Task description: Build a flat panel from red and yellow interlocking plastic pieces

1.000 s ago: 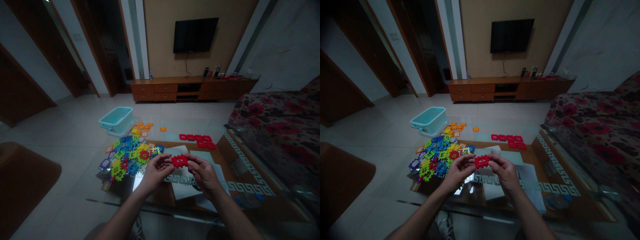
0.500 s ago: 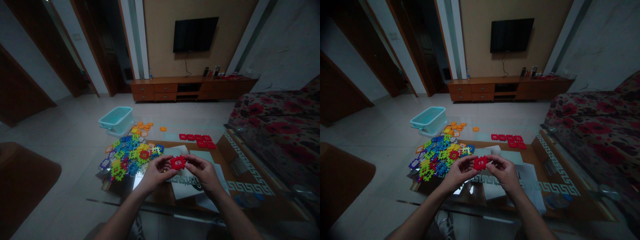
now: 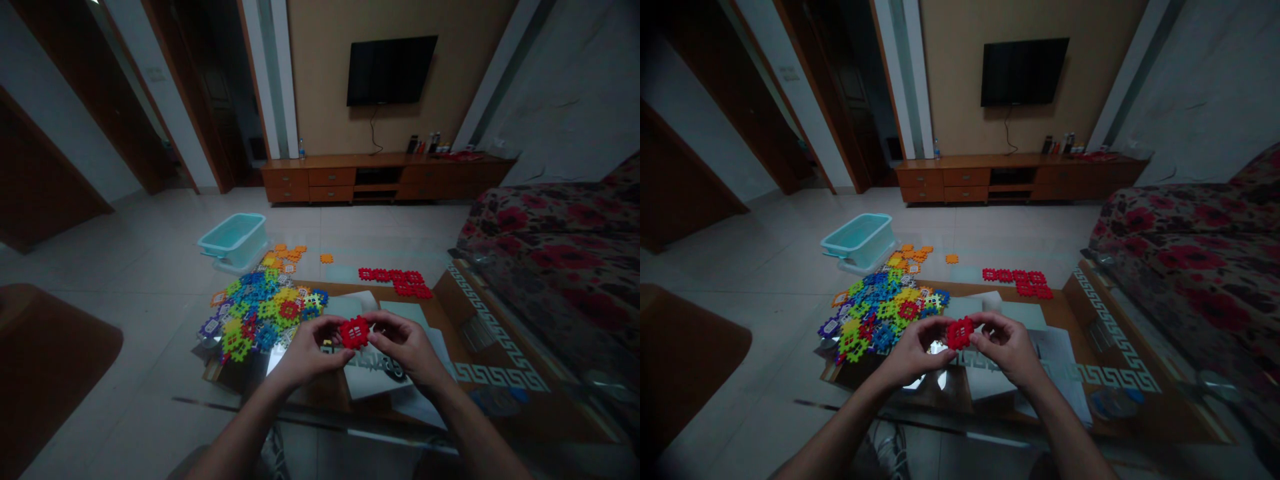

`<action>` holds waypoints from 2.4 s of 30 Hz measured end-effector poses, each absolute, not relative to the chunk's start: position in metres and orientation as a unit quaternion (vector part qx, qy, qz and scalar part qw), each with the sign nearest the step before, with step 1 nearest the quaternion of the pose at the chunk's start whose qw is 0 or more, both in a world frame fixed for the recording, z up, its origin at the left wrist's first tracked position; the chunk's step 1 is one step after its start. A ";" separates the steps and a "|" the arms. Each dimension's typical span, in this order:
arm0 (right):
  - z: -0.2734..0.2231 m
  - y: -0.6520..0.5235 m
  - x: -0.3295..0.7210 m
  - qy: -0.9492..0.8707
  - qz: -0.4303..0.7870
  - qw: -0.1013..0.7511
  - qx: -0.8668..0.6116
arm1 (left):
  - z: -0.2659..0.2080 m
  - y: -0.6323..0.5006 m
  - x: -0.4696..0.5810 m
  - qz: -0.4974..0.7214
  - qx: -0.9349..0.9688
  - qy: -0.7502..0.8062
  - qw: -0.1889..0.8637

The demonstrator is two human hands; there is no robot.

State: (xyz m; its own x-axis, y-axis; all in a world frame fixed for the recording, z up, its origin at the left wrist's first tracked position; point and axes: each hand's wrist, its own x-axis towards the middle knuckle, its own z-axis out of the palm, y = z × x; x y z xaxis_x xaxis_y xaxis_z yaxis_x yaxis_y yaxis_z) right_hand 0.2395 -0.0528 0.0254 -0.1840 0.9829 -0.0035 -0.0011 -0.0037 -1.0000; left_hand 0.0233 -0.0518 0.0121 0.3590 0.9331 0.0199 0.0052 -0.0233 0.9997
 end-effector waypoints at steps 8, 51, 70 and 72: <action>0.038 -0.059 0.247 -0.718 0.383 0.333 -0.476 | 0.025 -0.051 0.012 0.350 0.783 0.395 0.331; 0.019 -0.058 0.242 -0.796 0.267 0.293 -0.458 | 0.020 -0.048 0.006 0.291 0.817 0.389 0.312; 0.020 -0.058 0.243 -0.804 0.260 0.267 -0.463 | 0.017 -0.047 0.006 0.264 0.825 0.394 0.309; 0.019 -0.058 0.243 -0.806 0.259 0.265 -0.463 | 0.017 -0.046 0.006 0.261 0.826 0.392 0.309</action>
State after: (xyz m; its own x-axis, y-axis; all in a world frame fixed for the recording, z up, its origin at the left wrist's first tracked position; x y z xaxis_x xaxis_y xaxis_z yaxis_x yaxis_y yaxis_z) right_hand 0.2431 -0.0582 0.0191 -0.4315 0.8825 0.1871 0.6086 0.4379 -0.6617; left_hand 0.0064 -0.0463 0.0173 0.5558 0.8096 0.1886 0.4875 -0.5012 0.7150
